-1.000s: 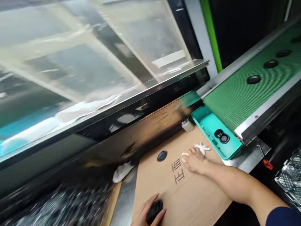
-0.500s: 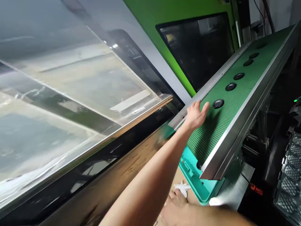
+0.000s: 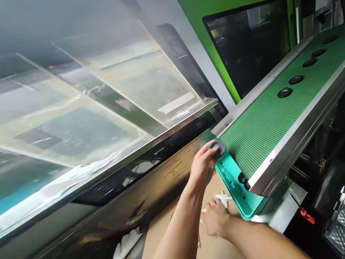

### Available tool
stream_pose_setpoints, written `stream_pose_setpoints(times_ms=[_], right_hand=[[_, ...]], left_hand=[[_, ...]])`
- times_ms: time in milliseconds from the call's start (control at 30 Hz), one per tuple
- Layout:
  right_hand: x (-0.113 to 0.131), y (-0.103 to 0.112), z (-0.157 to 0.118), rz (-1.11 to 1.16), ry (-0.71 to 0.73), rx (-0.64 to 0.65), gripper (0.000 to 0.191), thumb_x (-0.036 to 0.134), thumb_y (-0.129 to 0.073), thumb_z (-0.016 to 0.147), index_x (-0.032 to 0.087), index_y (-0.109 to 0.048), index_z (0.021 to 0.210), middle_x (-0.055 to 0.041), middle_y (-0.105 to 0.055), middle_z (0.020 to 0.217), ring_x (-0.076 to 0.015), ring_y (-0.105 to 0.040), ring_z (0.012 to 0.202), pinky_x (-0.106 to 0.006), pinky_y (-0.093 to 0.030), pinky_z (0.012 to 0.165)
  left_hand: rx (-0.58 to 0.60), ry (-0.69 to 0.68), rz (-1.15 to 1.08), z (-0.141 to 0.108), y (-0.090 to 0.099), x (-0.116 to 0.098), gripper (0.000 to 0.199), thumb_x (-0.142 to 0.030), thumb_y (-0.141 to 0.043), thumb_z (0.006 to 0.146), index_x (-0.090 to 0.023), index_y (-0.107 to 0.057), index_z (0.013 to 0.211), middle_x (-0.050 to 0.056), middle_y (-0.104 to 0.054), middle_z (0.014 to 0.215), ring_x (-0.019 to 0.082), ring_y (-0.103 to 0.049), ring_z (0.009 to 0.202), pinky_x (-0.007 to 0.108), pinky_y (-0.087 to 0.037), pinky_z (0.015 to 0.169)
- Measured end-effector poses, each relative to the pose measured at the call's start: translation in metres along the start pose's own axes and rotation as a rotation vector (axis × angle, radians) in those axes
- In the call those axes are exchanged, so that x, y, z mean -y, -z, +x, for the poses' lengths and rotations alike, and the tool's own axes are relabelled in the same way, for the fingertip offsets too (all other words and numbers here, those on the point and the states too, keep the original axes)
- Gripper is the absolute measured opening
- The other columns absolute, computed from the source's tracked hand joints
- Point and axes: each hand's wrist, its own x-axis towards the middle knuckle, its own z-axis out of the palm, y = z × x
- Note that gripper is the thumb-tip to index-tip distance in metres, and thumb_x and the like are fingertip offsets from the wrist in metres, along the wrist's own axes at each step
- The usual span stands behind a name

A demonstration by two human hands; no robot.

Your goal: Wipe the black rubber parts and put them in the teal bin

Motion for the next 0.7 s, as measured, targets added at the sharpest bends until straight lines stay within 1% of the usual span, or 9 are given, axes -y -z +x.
stream_pose_setpoints(times_ms=[100,167,200,267,367,433,567,633,700], right_hand=[[-0.001,0.014,0.0,-0.013,-0.052,0.038,0.023,0.037,-0.066,0.083,0.017,-0.07,0.094,-0.0126,-0.07,0.097,-0.0313,-0.061,0.096,-0.046,-0.049,0.086],[-0.001,0.025,0.001,0.07,-0.139,-0.019,0.022,0.037,-0.063,0.089,0.02,-0.07,0.1,-0.0094,-0.071,0.097,-0.0281,-0.063,0.095,-0.042,-0.049,0.087],[-0.001,0.031,0.001,0.132,-0.178,-0.078,0.021,0.035,-0.061,0.091,0.021,-0.07,0.103,-0.0079,-0.072,0.099,-0.0265,-0.063,0.096,-0.04,-0.049,0.088],[0.002,0.041,0.001,0.231,-0.22,-0.209,0.022,0.031,-0.061,0.093,0.022,-0.069,0.112,-0.0065,-0.072,0.105,-0.0244,-0.063,0.101,-0.038,-0.048,0.093],[0.01,0.046,-0.002,0.295,-0.138,-0.307,0.029,0.031,-0.064,0.093,0.021,-0.069,0.119,-0.0082,-0.07,0.118,-0.0229,-0.06,0.11,-0.036,-0.047,0.099],[0.017,0.043,-0.006,0.276,-0.036,-0.26,0.031,0.031,-0.064,0.094,0.02,-0.07,0.122,-0.0096,-0.068,0.125,-0.0232,-0.058,0.113,-0.036,-0.047,0.101],[0.032,0.031,-0.019,0.079,0.085,-0.105,0.035,0.025,-0.054,0.099,0.018,-0.068,0.13,-0.0133,-0.062,0.137,-0.0276,-0.051,0.121,-0.043,-0.045,0.105],[0.036,0.028,-0.022,-0.027,0.123,-0.06,0.039,0.024,-0.049,0.101,0.019,-0.064,0.136,-0.0132,-0.057,0.143,-0.0293,-0.048,0.125,-0.045,-0.044,0.106],[0.037,0.027,-0.018,-0.102,0.147,-0.029,0.041,0.023,-0.044,0.102,0.02,-0.062,0.139,-0.0123,-0.054,0.148,-0.0298,-0.046,0.126,-0.045,-0.043,0.105]], left_hand=[[-0.38,0.167,-0.177,-0.057,0.117,0.036,0.025,-0.015,-0.069,0.074,-0.017,-0.073,0.099,0.001,-0.075,0.095,0.011,-0.065,0.071,0.021,-0.054,0.061],[-0.557,0.24,-0.235,-0.095,0.171,0.068,0.019,-0.011,-0.064,0.078,-0.018,-0.072,0.094,0.0,-0.075,0.091,0.011,-0.066,0.067,0.024,-0.057,0.062],[-0.62,0.27,-0.253,-0.112,0.188,0.084,0.016,-0.009,-0.063,0.079,-0.018,-0.07,0.09,0.0,-0.074,0.086,0.012,-0.067,0.066,0.025,-0.058,0.062],[-0.687,0.319,-0.279,-0.138,0.201,0.112,0.009,-0.008,-0.063,0.08,-0.016,-0.067,0.082,0.0,-0.072,0.078,0.013,-0.067,0.064,0.027,-0.06,0.063],[-0.584,0.297,-0.413,-0.15,0.194,0.136,0.004,-0.01,-0.066,0.082,-0.014,-0.067,0.081,0.003,-0.071,0.079,0.014,-0.069,0.071,0.03,-0.061,0.076],[-0.488,0.301,-0.562,-0.146,0.191,0.139,0.006,-0.013,-0.064,0.086,-0.013,-0.069,0.087,0.005,-0.073,0.085,0.016,-0.071,0.08,0.033,-0.06,0.088],[-0.336,0.35,-0.859,-0.144,0.204,0.135,0.03,-0.029,-0.046,0.097,-0.01,-0.07,0.102,0.017,-0.074,0.106,0.028,-0.07,0.109,0.048,-0.053,0.105],[-0.294,0.346,-0.932,-0.147,0.21,0.135,0.04,-0.033,-0.04,0.1,-0.008,-0.069,0.11,0.02,-0.072,0.114,0.031,-0.067,0.118,0.052,-0.049,0.108],[-0.303,0.35,-0.947,-0.147,0.21,0.138,0.04,-0.031,-0.04,0.1,-0.007,-0.067,0.116,0.02,-0.072,0.118,0.03,-0.066,0.12,0.049,-0.049,0.11]])
